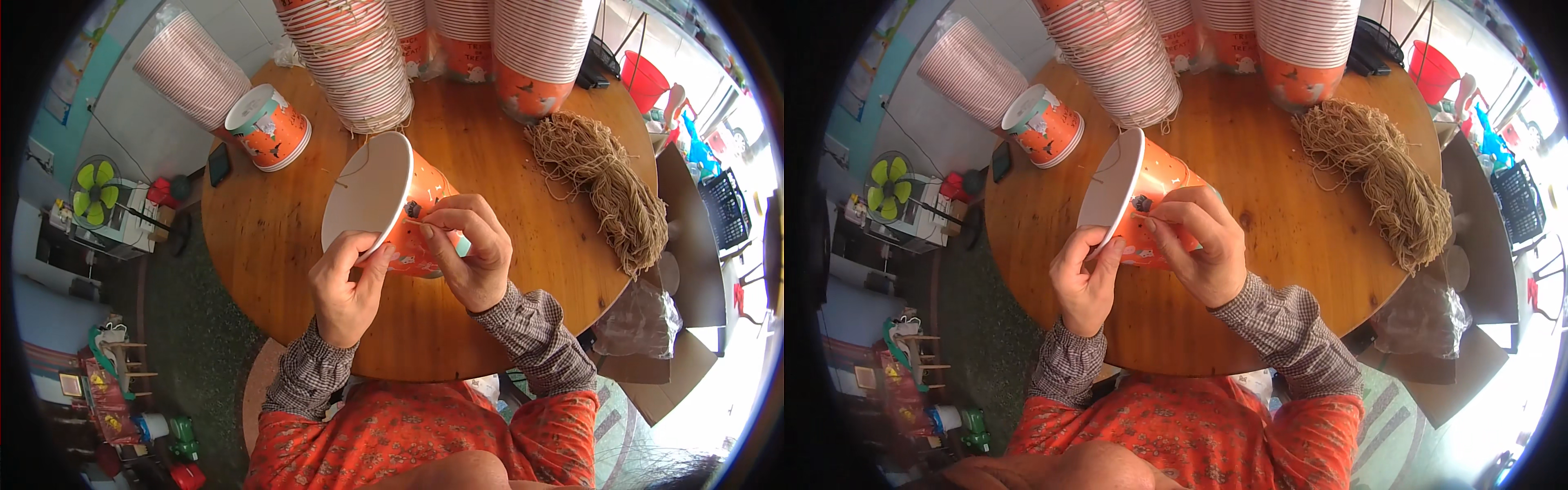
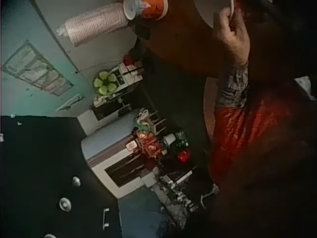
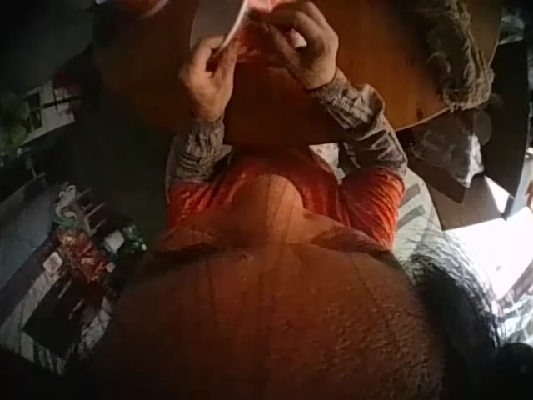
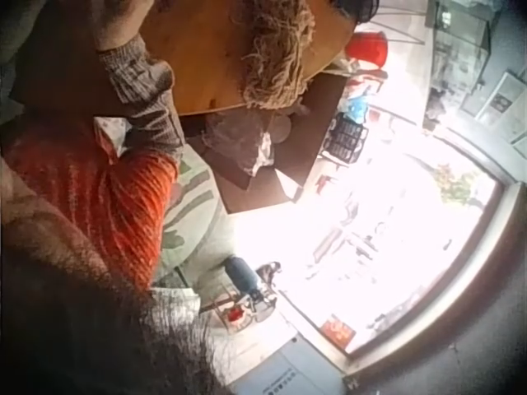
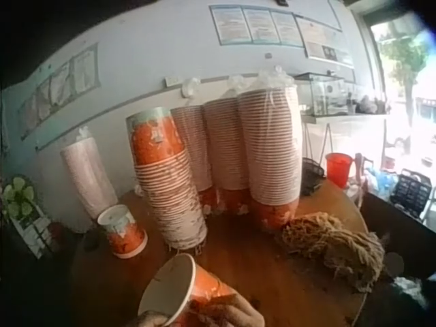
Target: Thread string through pre-drilled holes in paper buckets to create handles.
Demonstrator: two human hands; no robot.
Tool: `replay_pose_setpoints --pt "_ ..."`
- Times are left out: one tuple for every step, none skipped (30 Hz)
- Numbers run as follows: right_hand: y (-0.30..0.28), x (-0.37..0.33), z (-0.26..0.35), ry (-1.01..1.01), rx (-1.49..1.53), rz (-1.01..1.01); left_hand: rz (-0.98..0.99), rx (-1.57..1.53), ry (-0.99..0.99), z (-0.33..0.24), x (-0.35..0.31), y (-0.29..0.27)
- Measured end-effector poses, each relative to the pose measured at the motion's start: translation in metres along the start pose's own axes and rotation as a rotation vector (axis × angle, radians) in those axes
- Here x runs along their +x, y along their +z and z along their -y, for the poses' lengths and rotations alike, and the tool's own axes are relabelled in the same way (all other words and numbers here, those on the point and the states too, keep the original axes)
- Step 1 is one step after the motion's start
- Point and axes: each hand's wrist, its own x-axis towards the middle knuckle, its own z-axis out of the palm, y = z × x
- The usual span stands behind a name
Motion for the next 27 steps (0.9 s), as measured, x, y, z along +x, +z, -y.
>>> replay_pose_setpoints --pt "0.000 0.000 -0.001 -0.022 -0.014 0.002 -0.003 0.014 0.012 -0.001 0.000 0.001" --pt "-0.001 0.000 -0.002 -0.043 -0.028 0.004 -0.006 0.029 0.024 -0.002 0.001 0.002" --pt "-0.001 0.000 -0.002 -0.043 -0.028 0.004 -0.005 0.029 0.024 -0.002 0.001 0.002" --pt "0.000 0.000 -0.002 -0.045 -0.027 0.004 -0.002 0.027 0.020 -0.003 0.001 0.002" --pt "0.000 0.000 -0.003 -0.047 -0.027 0.004 0.002 0.025 0.016 -0.003 0.001 0.002" --pt "0.000 0.000 -0.004 -0.047 -0.027 0.003 0.003 0.025 0.016 -0.004 0.001 0.003" --pt "0.000 0.000 -0.004 -0.062 -0.044 0.007 0.002 0.046 0.036 -0.006 0.002 0.004" --pt "0.000 0.000 -0.005 -0.077 -0.060 0.010 0.001 0.067 0.056 -0.007 0.002 0.004" --pt "0.000 -0.001 -0.006 -0.077 -0.060 0.009 0.002 0.068 0.056 -0.007 0.002 0.004" --pt "0.001 -0.002 -0.006 -0.050 -0.070 0.012 0.007 0.159 0.121 -0.007 0.003 0.004" --pt "0.001 -0.003 -0.006 -0.024 -0.080 0.015 0.012 0.250 0.186 -0.008 0.004 0.004" --pt "0.001 -0.004 -0.007 -0.024 -0.080 0.015 0.012 0.250 0.186 -0.010 0.005 0.003" --pt "0.001 -0.006 -0.008 0.028 -0.063 0.056 0.068 0.302 0.209 -0.013 0.006 0.000" --pt "0.001 -0.007 -0.010 0.081 -0.047 0.097 0.124 0.354 0.232 -0.014 0.008 -0.002" --pt "0.001 -0.007 -0.010 0.081 -0.046 0.097 0.171 0.369 0.223 -0.014 0.009 -0.004" --pt "0.002 -0.008 -0.011 0.123 -0.022 0.111 0.172 0.369 0.222 -0.013 0.010 -0.006" --pt "0.003 -0.009 -0.012 0.165 0.002 0.125 0.234 0.314 0.193 -0.012 0.013 -0.008" --pt "0.004 -0.009 -0.013 0.163 0.006 0.127 0.293 0.263 0.162 -0.012 0.016 -0.012" --pt "0.005 -0.009 -0.014 0.194 0.035 0.132 0.338 0.204 0.068 -0.012 0.019 -0.016" --pt "0.006 -0.010 -0.015 0.225 0.063 0.138 0.382 0.143 -0.026 -0.013 0.023 -0.020" --pt "0.007 -0.010 -0.015 0.233 0.062 0.148 0.415 0.156 -0.070 -0.015 0.030 -0.023" --pt "0.007 -0.010 -0.015 0.241 0.061 0.158 0.427 0.075 -0.094 -0.005 0.033 -0.022" --pt "0.008 -0.012 -0.016 0.237 0.067 0.158 0.464 0.099 -0.054 -0.003 0.038 -0.022" --pt "0.008 -0.012 -0.016 0.240 0.066 0.166 0.484 0.104 -0.023 0.004 0.042 -0.020" --pt "0.008 -0.012 -0.016 0.236 0.068 0.169 0.480 0.107 -0.023 0.007 0.045 -0.019" --pt "0.008 -0.012 -0.016 0.229 0.057 0.182 0.537 0.125 -0.026 0.008 0.047 -0.019" --pt "0.008 -0.012 -0.017 0.226 0.044 0.192 0.599 0.141 -0.027 0.011 0.048 -0.017"
